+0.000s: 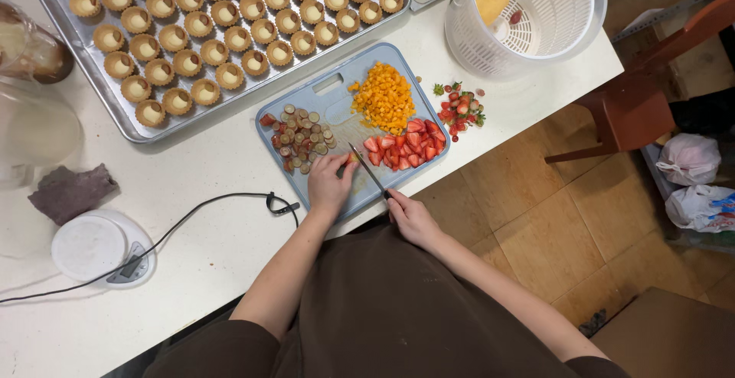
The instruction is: The person slices strawberries on a cutting board and places the pieces into pre-baked tartlet shells arranged on a metal tray. The person handles the knife and fruit directly, arranging the fruit into the tartlets one by one.
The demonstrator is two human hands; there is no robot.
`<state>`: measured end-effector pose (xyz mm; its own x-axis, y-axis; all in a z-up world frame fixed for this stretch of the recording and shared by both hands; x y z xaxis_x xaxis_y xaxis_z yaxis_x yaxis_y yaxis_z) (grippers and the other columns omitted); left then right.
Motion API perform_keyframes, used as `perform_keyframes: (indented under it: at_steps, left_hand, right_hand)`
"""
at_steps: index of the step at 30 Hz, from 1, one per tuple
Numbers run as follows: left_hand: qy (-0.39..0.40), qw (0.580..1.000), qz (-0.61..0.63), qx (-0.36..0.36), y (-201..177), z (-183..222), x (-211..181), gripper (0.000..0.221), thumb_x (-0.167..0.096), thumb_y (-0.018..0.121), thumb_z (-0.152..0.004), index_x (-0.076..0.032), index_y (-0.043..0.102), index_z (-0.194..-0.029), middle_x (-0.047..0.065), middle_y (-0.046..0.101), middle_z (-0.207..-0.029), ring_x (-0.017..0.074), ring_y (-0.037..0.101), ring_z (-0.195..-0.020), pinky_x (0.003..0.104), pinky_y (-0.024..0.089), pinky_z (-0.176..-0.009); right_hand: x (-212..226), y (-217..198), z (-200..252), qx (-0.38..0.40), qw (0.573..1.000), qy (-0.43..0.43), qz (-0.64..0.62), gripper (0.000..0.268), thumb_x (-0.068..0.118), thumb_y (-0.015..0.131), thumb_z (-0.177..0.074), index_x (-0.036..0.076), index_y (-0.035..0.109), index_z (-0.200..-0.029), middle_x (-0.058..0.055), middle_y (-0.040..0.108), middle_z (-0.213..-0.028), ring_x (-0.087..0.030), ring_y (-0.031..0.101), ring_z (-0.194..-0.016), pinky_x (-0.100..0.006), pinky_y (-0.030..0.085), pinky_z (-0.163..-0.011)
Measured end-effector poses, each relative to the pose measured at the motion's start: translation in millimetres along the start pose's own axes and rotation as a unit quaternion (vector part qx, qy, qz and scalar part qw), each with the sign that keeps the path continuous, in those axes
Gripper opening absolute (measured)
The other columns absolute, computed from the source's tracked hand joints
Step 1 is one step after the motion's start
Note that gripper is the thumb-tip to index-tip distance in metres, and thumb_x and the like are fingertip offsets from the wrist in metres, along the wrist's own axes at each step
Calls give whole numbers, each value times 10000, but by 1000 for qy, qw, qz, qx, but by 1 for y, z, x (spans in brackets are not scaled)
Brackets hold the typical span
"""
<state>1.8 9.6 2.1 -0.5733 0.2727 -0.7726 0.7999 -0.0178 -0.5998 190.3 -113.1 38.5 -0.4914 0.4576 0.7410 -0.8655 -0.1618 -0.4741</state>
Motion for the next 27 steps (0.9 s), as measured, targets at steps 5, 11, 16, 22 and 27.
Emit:
perform_keyframes:
  at_steps: [5, 11, 16, 22, 27]
  left_hand:
    - [-6, 1000, 3, -7, -1, -3, -5, 233, -266, 794, -866, -81, 801, -1008, 78, 701, -924, 294, 634, -921, 399, 518, -826]
    - [-18, 1000, -3, -8, 2, -4, -5, 227, -264, 794, -869, -75, 801, -994, 81, 697, -909, 297, 628, -926, 400, 516, -836]
    - [-22, 1000, -1, -18, 6, -2, -4, 243, -269, 781, -878, -63, 796, -1005, 91, 696, -933, 300, 627, -938, 407, 508, -857]
    - [-36, 999, 18, 4, 2, -6, -1, 270, -291, 778, -882, -52, 784, -1008, 114, 697, -962, 317, 628, -964, 410, 506, -879]
    - [-34, 998, 46, 39, -12, -6, -4, 268, -273, 761, -898, -61, 757, -1063, 129, 697, -1041, 339, 625, -1032, 420, 502, -926]
  right_hand:
    - [-3, 6, -4, -46, 997, -54, 14, 413, 263, 530, -1043, 24, 599, -1372, -240, 724, -881, -338, 720, -815, -394, 563, -774]
    - [13, 9, -23, -50, 995, -81, 17, 350, 237, 520, -1043, 17, 626, -1294, -268, 713, -945, -394, 712, -874, -417, 557, -801]
    - [11, 4, -5, -29, 998, -41, 46, 355, 241, 522, -1024, 29, 640, -1283, -275, 712, -952, -414, 709, -891, -431, 554, -807]
    - [1, -33, 48, -17, 995, -48, 83, 366, 267, 563, -1006, 33, 660, -1271, -251, 743, -1001, -394, 735, -914, -435, 569, -805]
    - [31, -53, 68, 15, 989, 109, 101, 422, 308, 540, -1002, 122, 632, -1370, -258, 754, -937, -382, 756, -841, -421, 577, -818]
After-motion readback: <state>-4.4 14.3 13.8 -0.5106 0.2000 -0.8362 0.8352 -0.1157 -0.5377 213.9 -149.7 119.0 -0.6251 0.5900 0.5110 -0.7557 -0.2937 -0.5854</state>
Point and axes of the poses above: each hand's wrist, its own z-axis away from the middle knuckle, its own y-axis out of the palm, x = y × z, the point moved 1 cm from there along -z, towards the middle knuckle
